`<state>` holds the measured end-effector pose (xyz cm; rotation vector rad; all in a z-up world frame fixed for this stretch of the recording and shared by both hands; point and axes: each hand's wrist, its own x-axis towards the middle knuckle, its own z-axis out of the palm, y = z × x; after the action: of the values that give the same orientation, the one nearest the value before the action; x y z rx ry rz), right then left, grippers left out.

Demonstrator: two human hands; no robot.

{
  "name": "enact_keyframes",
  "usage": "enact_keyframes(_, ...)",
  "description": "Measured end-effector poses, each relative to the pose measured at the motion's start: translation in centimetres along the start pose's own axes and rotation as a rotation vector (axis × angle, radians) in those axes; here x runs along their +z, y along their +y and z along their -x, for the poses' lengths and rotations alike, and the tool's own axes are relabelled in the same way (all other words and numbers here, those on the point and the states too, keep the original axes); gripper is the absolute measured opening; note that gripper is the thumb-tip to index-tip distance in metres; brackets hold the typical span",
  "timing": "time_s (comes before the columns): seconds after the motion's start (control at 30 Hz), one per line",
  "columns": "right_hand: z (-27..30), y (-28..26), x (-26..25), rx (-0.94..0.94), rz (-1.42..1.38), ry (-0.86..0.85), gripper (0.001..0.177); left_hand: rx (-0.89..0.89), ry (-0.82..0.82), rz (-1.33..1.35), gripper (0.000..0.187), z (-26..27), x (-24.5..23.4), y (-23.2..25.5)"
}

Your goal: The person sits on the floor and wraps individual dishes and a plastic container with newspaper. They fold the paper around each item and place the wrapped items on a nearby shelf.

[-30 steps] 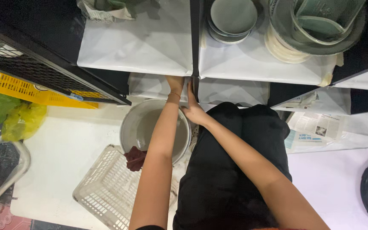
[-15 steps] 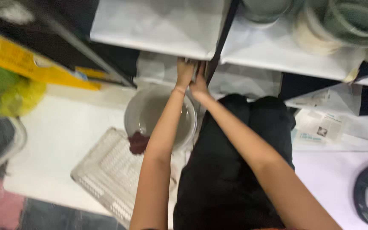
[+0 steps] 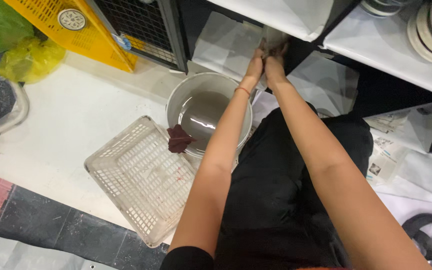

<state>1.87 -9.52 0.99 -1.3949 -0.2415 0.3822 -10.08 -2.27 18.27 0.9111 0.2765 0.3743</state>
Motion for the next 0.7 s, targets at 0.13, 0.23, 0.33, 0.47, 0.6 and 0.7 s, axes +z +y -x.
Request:
enact_keyframes(0.13,-0.7,-0.6,0.3,0.058,0.000,0.037,0.082,-0.135,-0.030,0.049,0.063,-0.5,-0.5,-0.7)
enact_keyframes(0.23,-0.9,-1.2,0.7,-0.019,0.073,0.051,0.079,-0.151,-0.053,0.045,0.066,-1.6,-0.9,-1.5)
enact_keyframes(0.33,-0.1,-1.5,1.3,-0.141,0.215,0.092,0.074,0.015,-0.114,0.052,0.069,-2.2,-1.5,-3.1)
enact_keyframes(0.47,2.5,-1.9,2.3,-0.217,0.186,0.134,0.076,-0.041,-0.009,0.236,0.071,-2.3,-2.6,-6.3)
enact_keyframes(0.6,3.2,-1.7,2.9,-0.089,-0.237,0.140,0.079,-0.097,-0.028,0.593,0.080,-0.7,-4.5,-8.0)
enact_keyframes(0.7,3.5,-1.2,3.3,0.101,-0.629,0.114,0.066,-0.056,-0.034,0.820,0.083,1.7,-5.6,-7.4)
